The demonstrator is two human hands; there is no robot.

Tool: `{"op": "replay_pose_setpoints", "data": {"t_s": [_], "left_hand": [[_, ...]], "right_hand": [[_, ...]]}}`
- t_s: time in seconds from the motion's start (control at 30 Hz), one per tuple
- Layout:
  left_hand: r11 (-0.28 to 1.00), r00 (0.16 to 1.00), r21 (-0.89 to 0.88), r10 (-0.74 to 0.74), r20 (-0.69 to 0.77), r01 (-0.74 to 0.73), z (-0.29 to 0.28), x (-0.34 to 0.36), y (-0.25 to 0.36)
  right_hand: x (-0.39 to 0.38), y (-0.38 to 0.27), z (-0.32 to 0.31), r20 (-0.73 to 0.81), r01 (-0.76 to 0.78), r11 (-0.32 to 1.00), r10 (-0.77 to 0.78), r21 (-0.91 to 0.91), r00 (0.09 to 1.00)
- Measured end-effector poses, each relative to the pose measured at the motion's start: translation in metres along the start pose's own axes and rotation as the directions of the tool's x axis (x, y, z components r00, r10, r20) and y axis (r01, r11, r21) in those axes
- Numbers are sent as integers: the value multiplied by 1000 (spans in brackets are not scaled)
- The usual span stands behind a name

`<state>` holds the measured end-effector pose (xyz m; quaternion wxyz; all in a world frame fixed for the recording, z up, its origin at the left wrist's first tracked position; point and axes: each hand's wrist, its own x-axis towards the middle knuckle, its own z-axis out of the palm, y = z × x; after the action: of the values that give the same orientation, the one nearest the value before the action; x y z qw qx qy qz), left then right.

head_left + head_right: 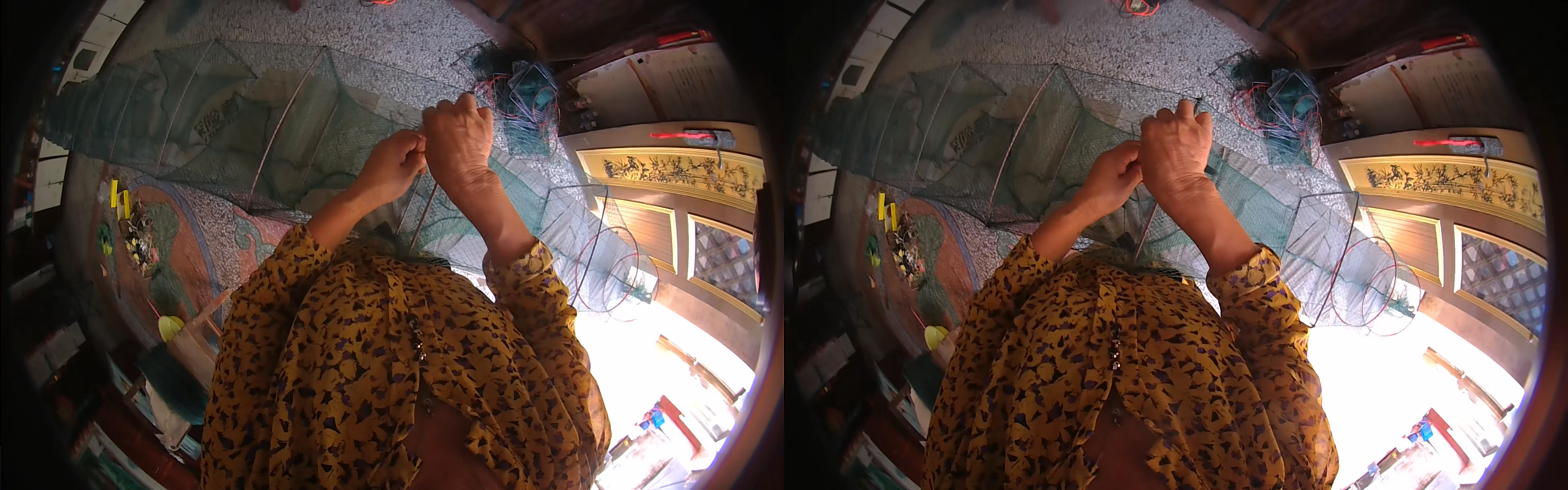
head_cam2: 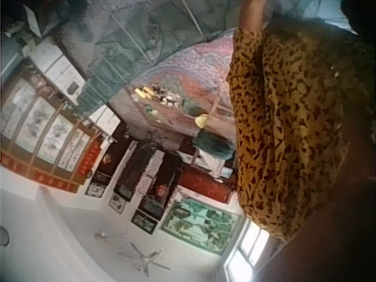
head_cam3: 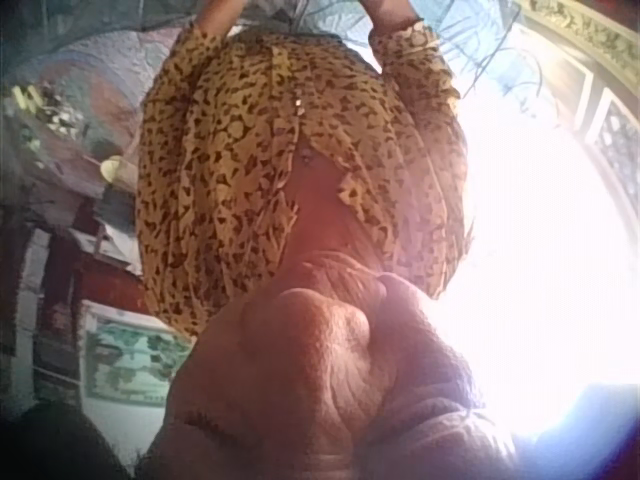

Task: The person ties knots along the frame of a long green mesh fishing net by hand, then walks across the room to pick up a yellow basin and a plastic bag from the floor.

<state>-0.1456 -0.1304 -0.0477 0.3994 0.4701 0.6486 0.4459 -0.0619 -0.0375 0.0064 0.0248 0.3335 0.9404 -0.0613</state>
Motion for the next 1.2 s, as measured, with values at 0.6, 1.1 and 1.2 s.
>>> {"op": "replay_pose_setpoints", "data": {"t_s": [0.6,1.1,1.2], "left_hand": [[987,982,60,156,-110,-150,31,5,3],[939,933,110,302,196,-326,-7,2,20],[901,904,137,387,180,-412,-5,-4,17]], "right_hand": [[-30,5,-119,-881,895,-39,159,445,445],[-72,65,-52,-265,54,601,269,797,926],[-81,66,-31,-222,-77,792,261,606,940]]}}
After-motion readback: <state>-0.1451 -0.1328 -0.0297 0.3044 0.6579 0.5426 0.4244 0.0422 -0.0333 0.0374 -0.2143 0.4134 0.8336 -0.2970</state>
